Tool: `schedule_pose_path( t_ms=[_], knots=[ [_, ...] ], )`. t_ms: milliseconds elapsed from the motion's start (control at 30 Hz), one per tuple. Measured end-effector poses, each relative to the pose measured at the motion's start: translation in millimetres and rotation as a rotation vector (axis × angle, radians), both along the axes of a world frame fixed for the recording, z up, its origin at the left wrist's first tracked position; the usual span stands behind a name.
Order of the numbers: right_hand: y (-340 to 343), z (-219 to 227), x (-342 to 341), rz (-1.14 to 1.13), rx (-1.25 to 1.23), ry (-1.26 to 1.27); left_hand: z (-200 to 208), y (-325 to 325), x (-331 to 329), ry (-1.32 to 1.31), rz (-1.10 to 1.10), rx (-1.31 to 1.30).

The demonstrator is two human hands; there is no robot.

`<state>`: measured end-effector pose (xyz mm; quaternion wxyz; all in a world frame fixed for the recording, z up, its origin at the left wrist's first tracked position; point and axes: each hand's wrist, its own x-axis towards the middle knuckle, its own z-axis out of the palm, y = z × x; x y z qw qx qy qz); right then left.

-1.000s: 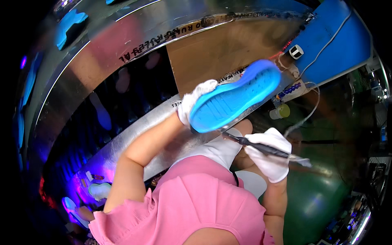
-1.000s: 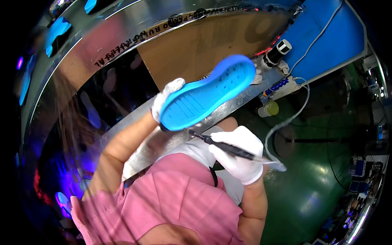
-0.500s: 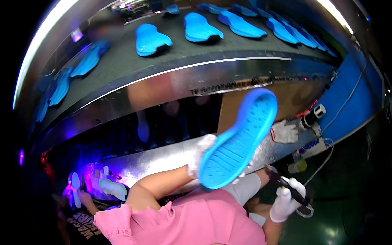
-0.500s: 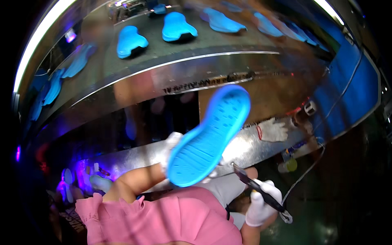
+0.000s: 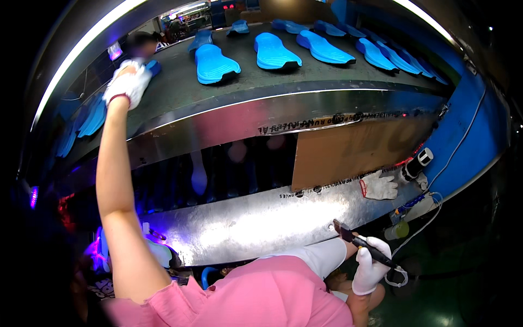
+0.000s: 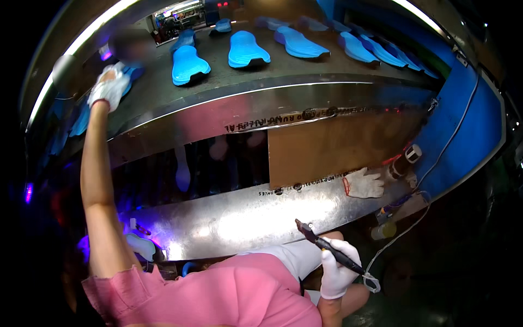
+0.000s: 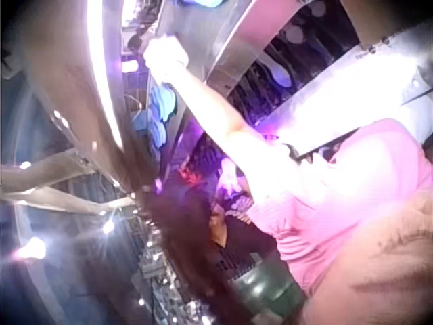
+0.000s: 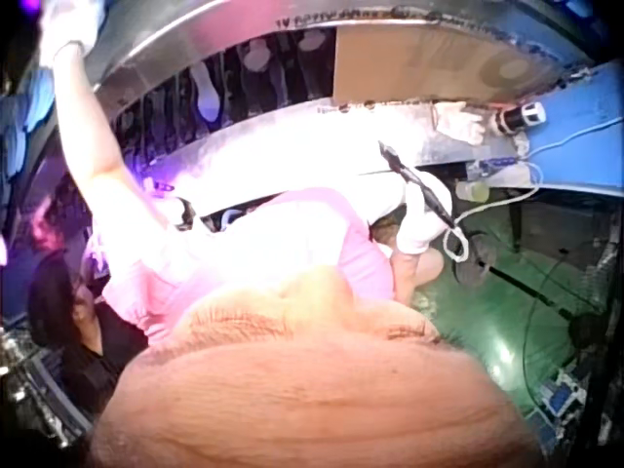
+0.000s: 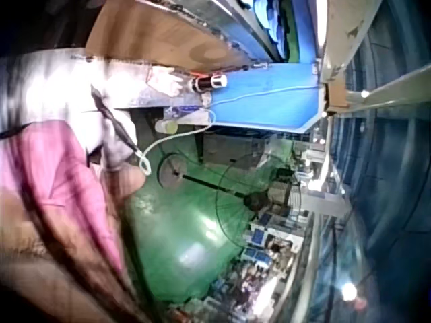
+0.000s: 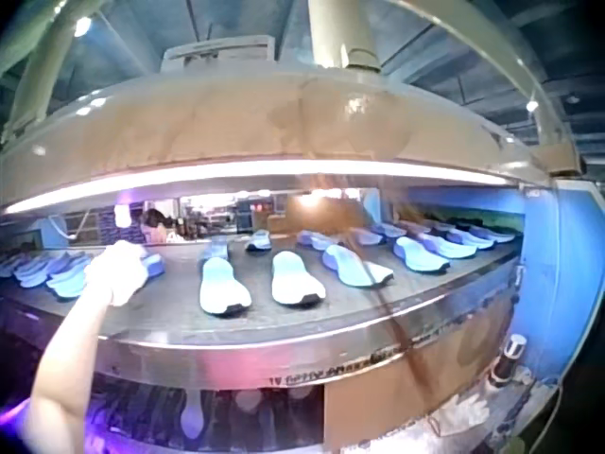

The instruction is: The person applies adhesive across shoe soles using a brush applicator tool and places the finished soles onto a conveyor belt.

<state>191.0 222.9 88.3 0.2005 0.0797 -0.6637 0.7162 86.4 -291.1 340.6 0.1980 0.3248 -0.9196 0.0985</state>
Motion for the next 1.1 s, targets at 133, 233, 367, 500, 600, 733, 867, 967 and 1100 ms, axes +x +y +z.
schedule_pose_path(
  t_ms=[133,233,367,500,600,733,867,967,1100],
  knots=[
    [2.0,2.4,-2.8,0.034,0.048,-0.046,-22.4,-57.1,41.9,-0.328,0.278,-0.091],
    [-4.4,6.1,-9.2,0.085,0.088,0.047,-41.8,-111.5,48.1,-0.133,0.188,-0.192],
    [-8.9,4.2,-9.4,-0.023,0.064,-0.034,-55.0,-59.0,45.6,0.474,-0.292,0.316],
    [-4.5,-4.7,-17.6,-0.046,-0.188,-0.126,-82.8,76.5,83.1,0.866,-0.728,-0.084],
    [14.0,-19.6,-16.0,-0.232,-0.266,-0.166,-156.2,166.0,74.9,1.04,-1.23,0.24],
    [26.0,-35.1,-18.6,-0.376,-0.271,-0.188,-251.7,229.2,82.4,0.595,-1.722,0.198],
    [27.7,-51.2,-27.9,-0.397,-0.259,-0.288,-361.6,287.2,58.5,0.404,-1.853,0.728],
    [23.6,-80.8,-50.5,-0.285,-0.131,-0.385,-378.9,299.0,57.7,0.114,-1.546,0.965],
    [10.8,-127.6,-106.6,-0.234,0.289,-0.525,-382.0,306.6,58.4,0.065,-1.067,1.579]
  ],
)
